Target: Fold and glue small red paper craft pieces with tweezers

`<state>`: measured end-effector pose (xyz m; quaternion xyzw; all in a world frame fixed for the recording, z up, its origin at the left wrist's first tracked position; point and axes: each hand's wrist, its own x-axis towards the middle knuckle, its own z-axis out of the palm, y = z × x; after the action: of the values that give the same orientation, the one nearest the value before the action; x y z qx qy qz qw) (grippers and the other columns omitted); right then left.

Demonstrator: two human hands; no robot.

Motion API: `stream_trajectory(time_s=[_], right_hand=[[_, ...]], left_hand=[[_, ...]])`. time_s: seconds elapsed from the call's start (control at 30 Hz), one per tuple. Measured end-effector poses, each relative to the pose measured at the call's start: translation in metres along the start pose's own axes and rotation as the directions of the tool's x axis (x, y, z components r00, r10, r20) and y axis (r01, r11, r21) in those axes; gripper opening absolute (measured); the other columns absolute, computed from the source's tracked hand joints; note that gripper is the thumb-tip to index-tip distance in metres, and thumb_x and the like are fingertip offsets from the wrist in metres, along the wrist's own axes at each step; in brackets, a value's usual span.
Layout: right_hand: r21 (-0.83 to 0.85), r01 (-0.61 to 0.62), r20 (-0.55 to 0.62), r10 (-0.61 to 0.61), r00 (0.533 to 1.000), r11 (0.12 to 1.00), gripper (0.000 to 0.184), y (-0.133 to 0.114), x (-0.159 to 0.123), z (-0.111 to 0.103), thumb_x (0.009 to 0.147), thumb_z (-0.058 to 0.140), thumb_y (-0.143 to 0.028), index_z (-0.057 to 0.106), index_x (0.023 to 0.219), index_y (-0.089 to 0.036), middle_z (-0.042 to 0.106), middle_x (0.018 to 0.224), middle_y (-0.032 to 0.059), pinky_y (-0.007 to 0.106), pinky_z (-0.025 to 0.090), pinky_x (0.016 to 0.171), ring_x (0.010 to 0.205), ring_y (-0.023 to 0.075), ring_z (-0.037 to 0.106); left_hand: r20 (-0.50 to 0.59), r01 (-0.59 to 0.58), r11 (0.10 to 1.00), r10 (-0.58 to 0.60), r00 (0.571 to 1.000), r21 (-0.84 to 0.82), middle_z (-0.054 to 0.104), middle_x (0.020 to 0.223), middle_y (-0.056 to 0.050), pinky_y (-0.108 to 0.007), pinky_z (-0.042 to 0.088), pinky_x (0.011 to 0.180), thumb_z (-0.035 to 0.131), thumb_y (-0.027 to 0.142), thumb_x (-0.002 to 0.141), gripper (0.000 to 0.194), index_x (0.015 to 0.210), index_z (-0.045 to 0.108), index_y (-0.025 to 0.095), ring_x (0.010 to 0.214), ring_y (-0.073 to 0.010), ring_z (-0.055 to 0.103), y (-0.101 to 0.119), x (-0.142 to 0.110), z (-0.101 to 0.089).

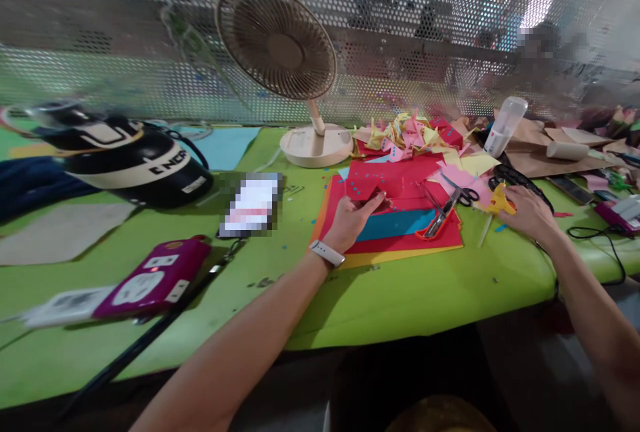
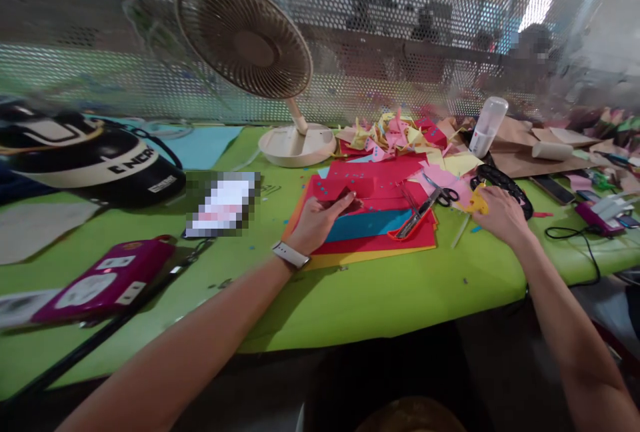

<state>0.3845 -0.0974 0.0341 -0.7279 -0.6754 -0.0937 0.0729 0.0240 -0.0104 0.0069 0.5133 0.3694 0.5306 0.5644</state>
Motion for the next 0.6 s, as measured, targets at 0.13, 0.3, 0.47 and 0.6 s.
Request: stream_trajectory(time_s=[0.13,0.3,0.47,0.6], right_hand=[[-0.114,-0.058,0.133,0.073,0.988,0.992,0.045,0.024,-0.009,0.008,0.082,0.057,-0.039,0.066,0.117,-0.012,0.061,0.129,0.0195,0.045,0.043,0.098,0.121,0.0355,0.055],[-0.125,-0.089,0.134,0.106,0.985,0.988,0.038,0.024,0.000,0.016,0.080,0.058,-0.042,0.067,0.104,-0.015,0.062,0.115,0.0184,0.043,0.046,0.088,0.106,0.0329,0.060],[-0.102,-0.163,-0.015,0.162,0.987,0.981,0.038,0.019,-0.003,0.017,0.078,0.061,-0.042,0.064,0.106,-0.017,0.060,0.115,0.0170,0.043,0.047,0.086,0.106,0.0331,0.058],[0.086,-0.235,-0.183,0.248,0.951,0.968,0.035,0.020,-0.005,0.018,0.078,0.057,-0.037,0.059,0.109,-0.019,0.063,0.111,0.0184,0.044,0.047,0.084,0.104,0.0337,0.059]], left_hand=[[0.012,0.000,0.999,0.000,1.000,-0.041,0.074,0.075,-0.005,-0.036,0.060,0.082,0.086,0.046,0.061,0.039,0.078,0.074,0.013,0.070,-0.0183,0.071,-0.007,0.003,-0.002],[0.001,-0.019,0.999,0.019,1.000,-0.026,0.076,0.078,-0.006,-0.034,0.060,0.078,0.086,0.044,0.062,0.037,0.080,0.074,0.014,0.070,-0.0188,0.071,-0.012,0.005,-0.004],[0.027,-0.012,1.000,0.012,1.000,0.018,0.076,0.077,-0.007,-0.037,0.060,0.082,0.084,0.048,0.064,0.037,0.078,0.075,0.014,0.072,-0.0216,0.072,-0.006,0.003,-0.003],[0.032,0.001,1.000,-0.002,0.999,0.018,0.076,0.077,-0.007,-0.041,0.059,0.085,0.083,0.049,0.064,0.037,0.078,0.075,0.016,0.075,-0.0245,0.072,-0.004,0.002,-0.002]])
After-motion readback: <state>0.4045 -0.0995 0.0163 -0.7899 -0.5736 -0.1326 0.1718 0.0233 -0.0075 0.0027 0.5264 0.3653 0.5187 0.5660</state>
